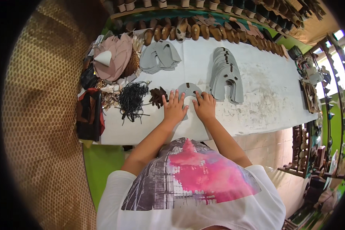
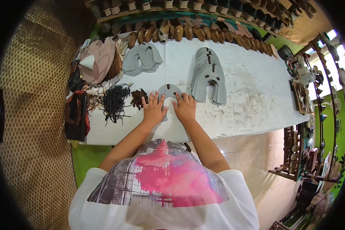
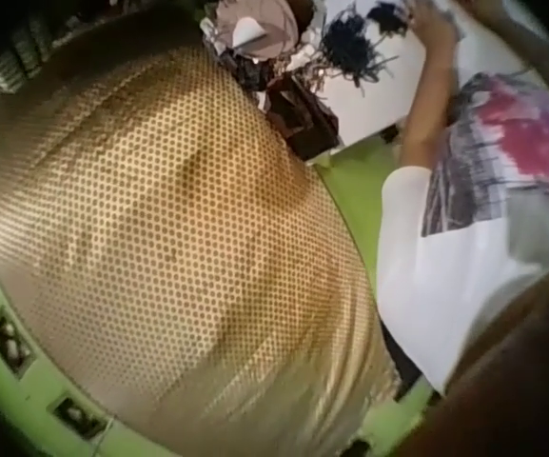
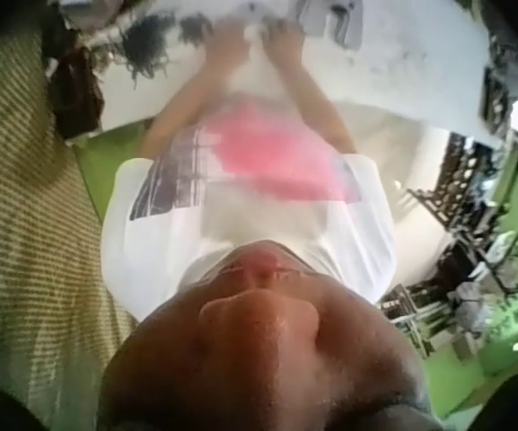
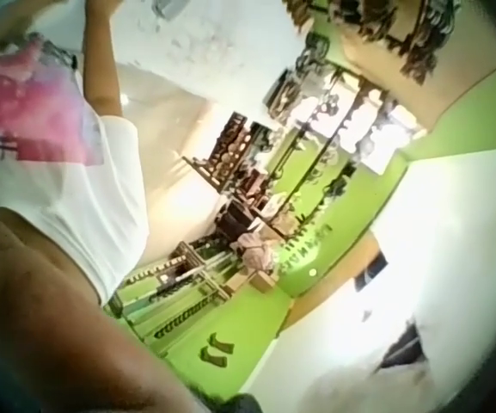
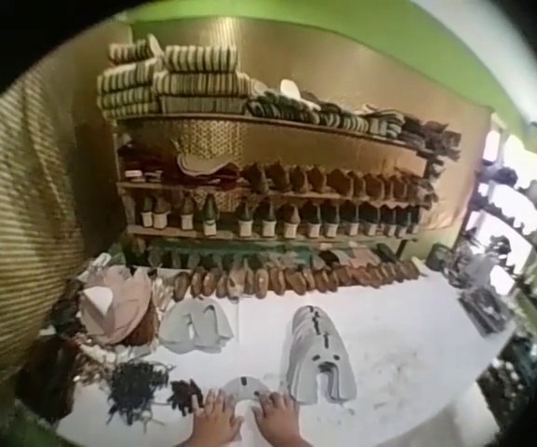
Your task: Manually arranging and attaching black string-like components onto grey shoe uppers.
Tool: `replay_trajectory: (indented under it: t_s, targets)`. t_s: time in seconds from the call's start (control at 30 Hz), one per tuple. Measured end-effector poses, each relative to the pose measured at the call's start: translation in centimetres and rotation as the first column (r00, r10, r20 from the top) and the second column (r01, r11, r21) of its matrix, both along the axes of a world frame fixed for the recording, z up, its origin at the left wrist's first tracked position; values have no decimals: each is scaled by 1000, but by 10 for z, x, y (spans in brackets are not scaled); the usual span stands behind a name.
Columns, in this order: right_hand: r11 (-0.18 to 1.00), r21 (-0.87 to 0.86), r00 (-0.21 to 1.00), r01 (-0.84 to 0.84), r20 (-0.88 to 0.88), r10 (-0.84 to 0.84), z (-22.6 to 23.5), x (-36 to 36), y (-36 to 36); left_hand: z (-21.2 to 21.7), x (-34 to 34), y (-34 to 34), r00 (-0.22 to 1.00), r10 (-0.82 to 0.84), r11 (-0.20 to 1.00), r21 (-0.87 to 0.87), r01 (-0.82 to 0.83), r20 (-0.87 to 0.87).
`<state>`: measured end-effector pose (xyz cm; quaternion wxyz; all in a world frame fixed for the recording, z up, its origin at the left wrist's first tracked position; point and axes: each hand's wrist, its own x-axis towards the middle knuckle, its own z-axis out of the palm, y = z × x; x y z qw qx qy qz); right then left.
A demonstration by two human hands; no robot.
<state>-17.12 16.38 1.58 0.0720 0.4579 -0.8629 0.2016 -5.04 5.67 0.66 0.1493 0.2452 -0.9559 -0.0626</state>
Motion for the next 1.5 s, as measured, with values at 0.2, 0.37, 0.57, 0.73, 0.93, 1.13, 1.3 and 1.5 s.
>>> replay_trajectory:
  t_s: [0.2,0.37,0.57,0.73,0.93,1.13,1.3,1.5]
  targets:
    - [1000,-15,1000,-5,-30,5,-1,1,1,-1,2,3,999,37,999,-19,-37,0]
    - [1000,-15,1000,-4,-24,4,-1,1,2,2,2,4,999,36,998,-48,-34,36]
    - [998,-59,1000,7,-6,-7,-1,0,5,27,19,22,986,-34,999,30,29,166]
    - [998,-70,999,-5,46,8,-2,-2,6,29,34,26,984,-49,996,76,36,174]
    - [998,-59,998,-2,67,6,-3,-4,10,49,39,10,979,-127,967,240,87,158]
    - [997,-77,991,-12,129,22,5,0,6,40,36,-43,962,245,969,19,-245,-121]
    - [986,-169,988,9,155,17,-8,-10,11,40,25,-35,986,91,996,30,-87,-141]
    - [985,-19,939,173,303,-159,4,-3,20,22,22,5,990,137,990,5,-138,14]
